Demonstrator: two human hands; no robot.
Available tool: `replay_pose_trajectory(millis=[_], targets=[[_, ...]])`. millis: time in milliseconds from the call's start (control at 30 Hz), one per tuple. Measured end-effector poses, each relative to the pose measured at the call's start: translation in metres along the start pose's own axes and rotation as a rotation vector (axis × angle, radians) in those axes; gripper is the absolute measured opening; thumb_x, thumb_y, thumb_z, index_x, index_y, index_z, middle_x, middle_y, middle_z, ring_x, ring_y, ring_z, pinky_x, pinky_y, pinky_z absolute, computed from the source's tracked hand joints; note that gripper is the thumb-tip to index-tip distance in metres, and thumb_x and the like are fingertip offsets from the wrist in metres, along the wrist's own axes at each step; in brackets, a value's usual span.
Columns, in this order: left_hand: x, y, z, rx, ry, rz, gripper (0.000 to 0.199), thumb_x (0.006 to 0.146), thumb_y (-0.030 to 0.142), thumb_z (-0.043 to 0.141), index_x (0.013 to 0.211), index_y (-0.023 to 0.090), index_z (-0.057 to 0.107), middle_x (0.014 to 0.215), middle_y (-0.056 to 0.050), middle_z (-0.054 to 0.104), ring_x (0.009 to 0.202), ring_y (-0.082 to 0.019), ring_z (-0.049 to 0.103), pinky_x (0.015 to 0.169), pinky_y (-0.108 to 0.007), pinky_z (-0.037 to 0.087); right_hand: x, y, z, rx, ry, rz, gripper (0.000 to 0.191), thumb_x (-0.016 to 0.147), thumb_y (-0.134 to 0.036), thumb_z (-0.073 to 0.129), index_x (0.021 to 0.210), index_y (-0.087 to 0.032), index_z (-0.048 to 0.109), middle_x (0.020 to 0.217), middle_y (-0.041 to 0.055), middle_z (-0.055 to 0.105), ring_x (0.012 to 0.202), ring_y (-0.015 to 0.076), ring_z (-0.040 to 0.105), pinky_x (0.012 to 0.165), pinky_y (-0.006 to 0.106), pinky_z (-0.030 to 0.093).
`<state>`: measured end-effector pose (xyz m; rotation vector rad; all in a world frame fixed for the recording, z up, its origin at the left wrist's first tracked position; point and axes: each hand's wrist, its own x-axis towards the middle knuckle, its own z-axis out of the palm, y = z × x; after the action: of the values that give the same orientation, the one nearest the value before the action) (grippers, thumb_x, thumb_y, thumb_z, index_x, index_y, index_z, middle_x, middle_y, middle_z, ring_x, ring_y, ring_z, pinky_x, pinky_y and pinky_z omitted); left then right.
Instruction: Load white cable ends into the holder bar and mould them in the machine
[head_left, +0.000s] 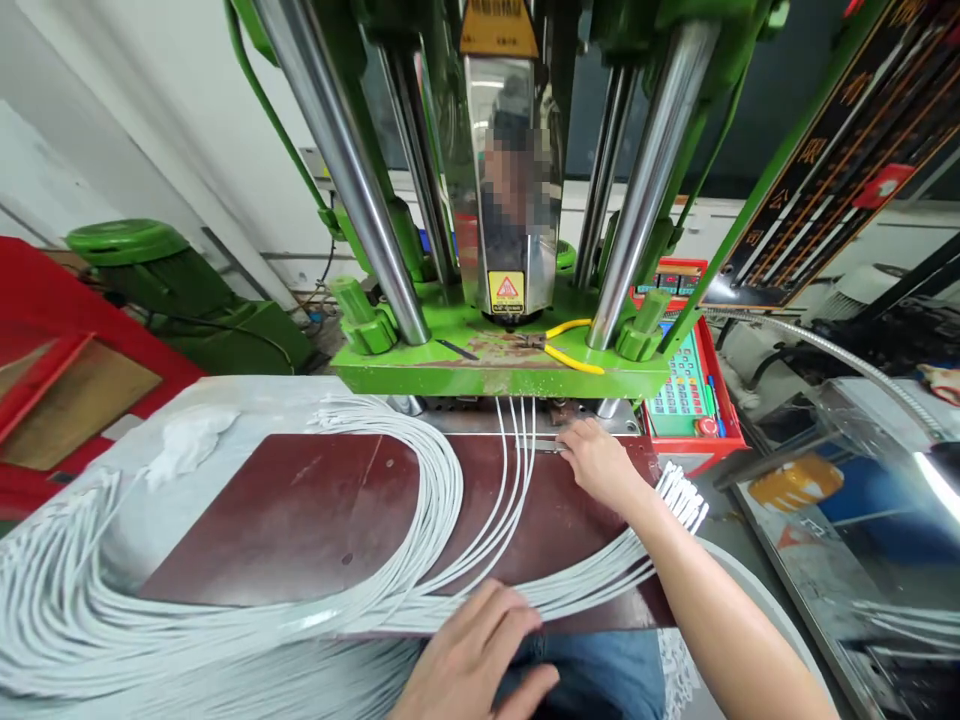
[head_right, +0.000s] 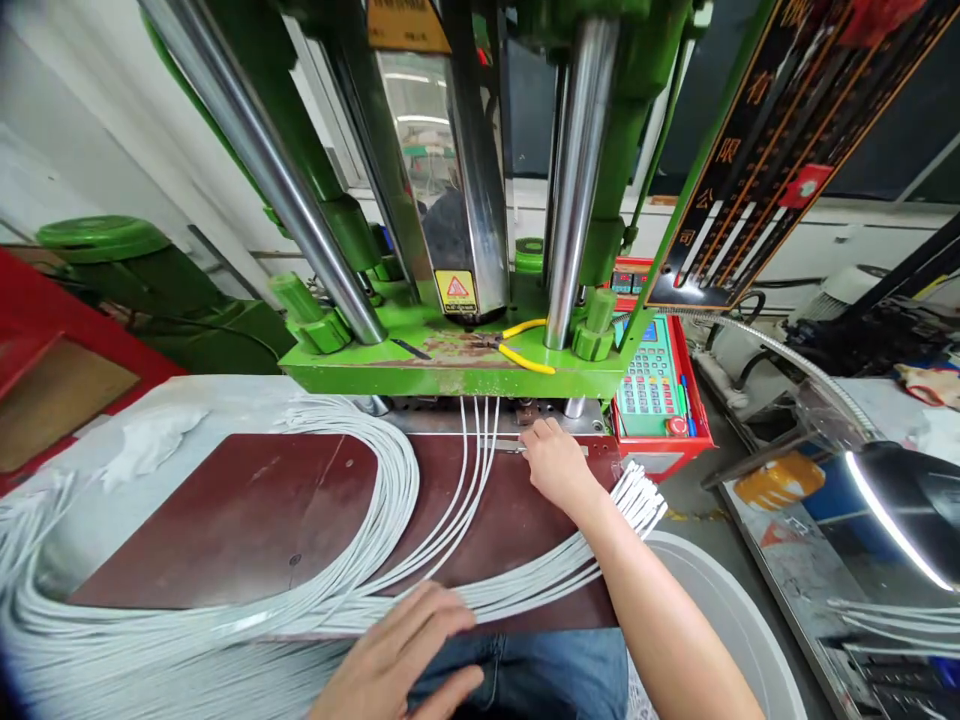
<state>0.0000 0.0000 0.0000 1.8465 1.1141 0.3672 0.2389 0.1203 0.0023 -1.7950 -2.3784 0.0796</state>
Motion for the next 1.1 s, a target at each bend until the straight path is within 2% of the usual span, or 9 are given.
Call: replay_pose_trajectory(millis=[133, 233, 367, 533, 633, 867, 967, 1033, 1100], targets=[[0.011, -0.008, 0.004, 0.594, 0.218, 0.437, 0.042, 0.082, 0.034, 0.065, 0.120, 0.019, 0.056, 0.113, -0.008, 0.063, 0.104, -0.026, 0.058, 0.091, -0.038, 0.049, -0.029, -0.004, -0.004, 0.029, -0.023, -0.051, 0.018, 0.092, -0.014, 0.052, 0.104, -0.016, 0.066, 0.100, 0.0080, 0.061, 0.100, 0.0233, 0.051, 0.091, 0.035, 0.044], [0.016, -0.017, 0.008, 0.768, 0.269, 0.498, 0.039, 0.085, 0.031, 0.061, 0.120, 0.018, 0.054, 0.106, -0.008, 0.064, 0.094, -0.025, 0.061, 0.082, -0.038, 0.051, -0.049, -0.007, -0.015, 0.122, 0.053, -0.029, 0.019, 0.090, -0.014, 0.056, 0.107, -0.016, 0.064, 0.102, 0.0092, 0.061, 0.099, 0.0238, 0.052, 0.089, 0.038, 0.047], [0.028, -0.018, 0.008, 0.724, 0.226, 0.495, 0.034, 0.087, 0.037, 0.058, 0.115, 0.018, 0.055, 0.101, -0.008, 0.064, 0.090, -0.026, 0.063, 0.078, -0.037, 0.052, -0.082, -0.003, -0.036, 0.324, 0.269, 0.010, 0.022, 0.092, -0.016, 0.054, 0.114, -0.017, 0.058, 0.109, 0.0098, 0.060, 0.103, 0.0241, 0.053, 0.090, 0.042, 0.047], [0.044, -0.003, 0.005, 0.586, -0.010, 0.323, 0.015, 0.092, 0.029, 0.048, 0.100, 0.022, 0.058, 0.093, -0.006, 0.061, 0.088, -0.025, 0.061, 0.076, -0.037, 0.050, -0.136, 0.005, -0.050, 0.474, 0.335, 0.108, 0.018, 0.094, -0.019, 0.053, 0.111, -0.021, 0.058, 0.110, 0.0062, 0.060, 0.105, 0.0198, 0.054, 0.092, 0.035, 0.045], [0.052, 0.007, 0.003, 0.508, -0.147, 0.218, 0.018, 0.094, 0.026, 0.040, 0.089, 0.023, 0.057, 0.093, -0.005, 0.058, 0.089, -0.024, 0.059, 0.076, -0.036, 0.046, -0.162, 0.006, -0.050, 0.536, 0.322, 0.170, 0.018, 0.094, -0.019, 0.054, 0.111, -0.023, 0.058, 0.109, 0.0051, 0.059, 0.102, 0.0184, 0.055, 0.088, 0.032, 0.046], [0.064, 0.019, -0.013, 0.215, -0.259, 0.010, 0.026, 0.095, 0.039, 0.036, 0.081, 0.022, 0.049, 0.082, 0.000, 0.055, 0.079, -0.016, 0.054, 0.075, -0.028, 0.040, -0.186, -0.005, -0.048, 0.808, 0.244, 0.172, 0.022, 0.093, -0.016, 0.053, 0.112, -0.026, 0.058, 0.109, 0.0040, 0.059, 0.102, 0.0164, 0.056, 0.088, 0.028, 0.047], [0.066, 0.021, -0.023, 0.009, -0.299, -0.144, 0.033, 0.093, 0.050, 0.035, 0.084, 0.021, 0.049, 0.070, 0.003, 0.051, 0.062, -0.013, 0.047, 0.060, -0.024, 0.038, -0.180, -0.017, -0.043, 0.976, 0.135, 0.086, 0.020, 0.093, -0.018, 0.055, 0.111, -0.025, 0.058, 0.108, 0.0034, 0.062, 0.102, 0.0151, 0.058, 0.089, 0.026, 0.048], [0.067, 0.020, -0.028, -0.146, -0.325, -0.198, 0.038, 0.091, 0.055, 0.038, 0.084, 0.020, 0.050, 0.066, 0.004, 0.049, 0.054, -0.010, 0.039, 0.051, -0.022, 0.032, -0.170, -0.029, -0.032, 1.051, 0.085, -0.054, 0.020, 0.093, -0.021, 0.056, 0.112, -0.024, 0.058, 0.109, 0.0039, 0.063, 0.102, 0.0146, 0.059, 0.090, 0.024, 0.048], [0.067, 0.020, -0.034, -0.252, -0.331, -0.202, 0.040, 0.088, 0.058, 0.043, 0.084, 0.019, 0.050, 0.063, 0.005, 0.048, 0.052, -0.009, 0.035, 0.048, -0.021, 0.028, -0.156, -0.043, -0.015, 0.979, 0.134, -0.229, 0.021, 0.095, -0.027, 0.053, 0.115, -0.021, 0.057, 0.107, 0.0064, 0.064, 0.101, 0.0160, 0.059, 0.089, 0.025, 0.049]])
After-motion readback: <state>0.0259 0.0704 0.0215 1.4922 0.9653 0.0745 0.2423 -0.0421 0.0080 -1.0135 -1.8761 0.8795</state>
